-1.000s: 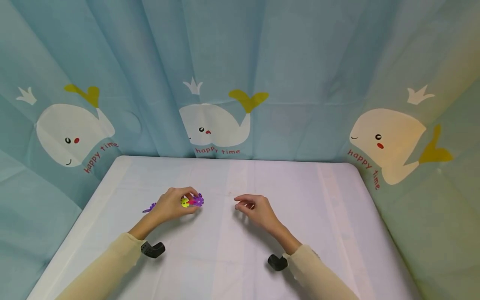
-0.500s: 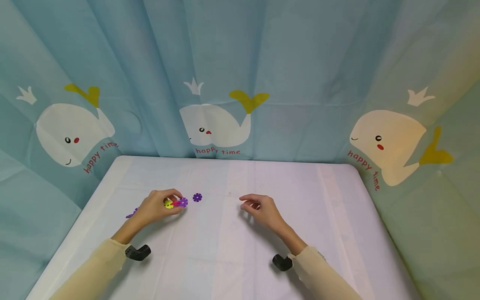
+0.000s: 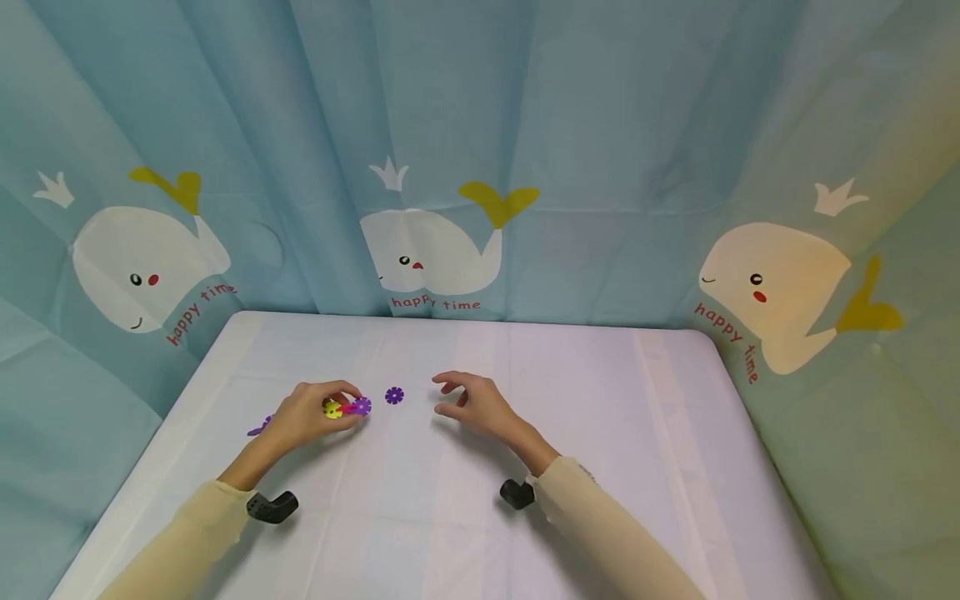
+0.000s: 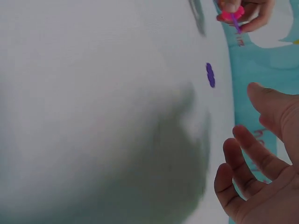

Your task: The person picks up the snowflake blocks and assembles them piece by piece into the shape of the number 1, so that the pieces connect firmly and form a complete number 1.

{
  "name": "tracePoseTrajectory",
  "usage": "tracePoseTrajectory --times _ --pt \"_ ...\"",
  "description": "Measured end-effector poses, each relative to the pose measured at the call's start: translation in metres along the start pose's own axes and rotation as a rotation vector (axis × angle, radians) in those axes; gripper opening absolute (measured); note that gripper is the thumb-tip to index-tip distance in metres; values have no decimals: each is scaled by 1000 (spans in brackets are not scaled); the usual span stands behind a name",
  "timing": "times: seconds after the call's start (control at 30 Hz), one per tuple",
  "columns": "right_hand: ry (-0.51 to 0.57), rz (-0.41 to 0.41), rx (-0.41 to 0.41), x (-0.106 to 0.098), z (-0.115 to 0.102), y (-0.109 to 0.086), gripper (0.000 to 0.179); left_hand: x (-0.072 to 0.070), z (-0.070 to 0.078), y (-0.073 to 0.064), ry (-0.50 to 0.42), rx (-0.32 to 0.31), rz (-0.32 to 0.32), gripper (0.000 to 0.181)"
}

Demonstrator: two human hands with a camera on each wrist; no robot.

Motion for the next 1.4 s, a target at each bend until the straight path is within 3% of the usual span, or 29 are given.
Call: tracePoseTrajectory --times 0.13,0.47,0.6,0.77,1.03,1.4 --pt "-37 -40 13 16 2 19 46 1 1 1 -2 13 -1 31" --pt "-171 -55 27 48 5 54 43 0 3 1 7 -3 -17 32" --pt "-223 -52 74 56 4 63 41 0 4 2 5 3 -17 32" --pt "-297 -62 140 61 3 68 38 0 3 3 7 -3 -21 33" --pt "-312 -82 172 64 2 70 31 -1 3 2 7 -7 -16 31" --pt "-337 -91 119 68 2 69 27 -1 3 -2 13 9 -6 30"
Point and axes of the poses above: each hand's wrist, its own y-axis towards the middle knuckle, its own x-axis out of the palm, z = x × y, the point moved 2 cm from there along y, towards the middle knuckle, and after that the axes turned 11 degrees about y, right-handed, at the moved point
